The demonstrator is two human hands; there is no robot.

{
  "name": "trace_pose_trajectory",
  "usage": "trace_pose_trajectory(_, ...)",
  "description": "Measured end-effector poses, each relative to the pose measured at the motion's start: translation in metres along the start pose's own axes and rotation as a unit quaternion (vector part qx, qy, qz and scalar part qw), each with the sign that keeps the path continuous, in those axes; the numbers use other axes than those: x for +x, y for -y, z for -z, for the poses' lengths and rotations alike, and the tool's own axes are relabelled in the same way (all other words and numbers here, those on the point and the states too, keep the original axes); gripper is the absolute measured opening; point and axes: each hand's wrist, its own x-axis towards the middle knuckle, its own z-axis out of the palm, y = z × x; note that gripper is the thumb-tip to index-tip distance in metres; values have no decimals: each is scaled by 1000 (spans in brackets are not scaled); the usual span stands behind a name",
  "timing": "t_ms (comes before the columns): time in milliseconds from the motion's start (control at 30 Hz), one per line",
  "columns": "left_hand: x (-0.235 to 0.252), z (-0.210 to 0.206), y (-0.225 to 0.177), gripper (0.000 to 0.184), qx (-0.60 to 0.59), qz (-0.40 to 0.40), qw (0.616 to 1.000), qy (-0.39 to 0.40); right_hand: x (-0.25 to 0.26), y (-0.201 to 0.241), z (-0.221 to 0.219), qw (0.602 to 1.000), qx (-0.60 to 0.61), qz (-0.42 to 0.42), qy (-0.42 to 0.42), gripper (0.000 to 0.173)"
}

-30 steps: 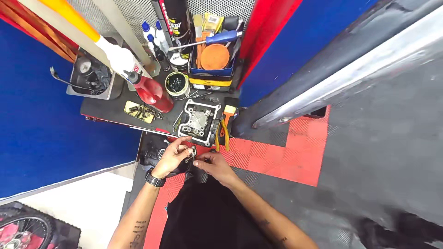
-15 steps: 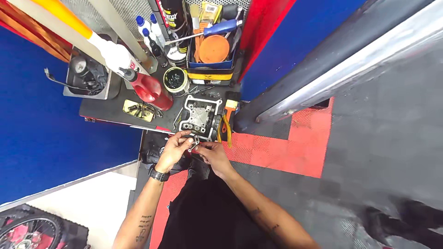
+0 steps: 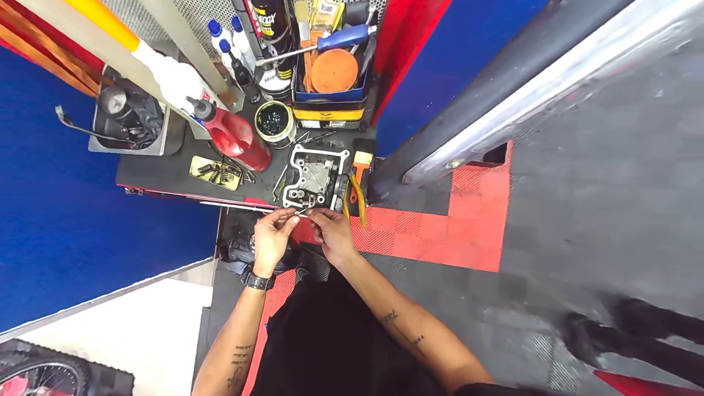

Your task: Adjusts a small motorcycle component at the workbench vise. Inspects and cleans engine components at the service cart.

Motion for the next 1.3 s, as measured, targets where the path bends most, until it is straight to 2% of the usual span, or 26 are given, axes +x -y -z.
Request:
trace_pose_trajectory(233, 13, -12, 8, 19, -11, 9, 999, -36, 4, -5, -5, 999, 16, 13, -26, 12)
trace_pose_trajectory(700, 30, -17, 5, 18, -13, 3, 999, -36, 9, -2, -15, 997, 35, 26, -61, 16)
trace_pose_trajectory(967, 33, -16, 8, 19, -9, -10, 999, -37, 11, -1, -15, 998, 0, 27, -65, 16)
trace_pose_trajectory(1133, 34, -19, 6, 19, -9, -4, 999, -43, 13, -4, -15, 994, -41, 70, -75, 15)
trace_pose_trajectory(1300, 34, -21, 6, 18, -22, -14, 998, -56, 12, -3, -16, 990, -91, 74, -75, 18)
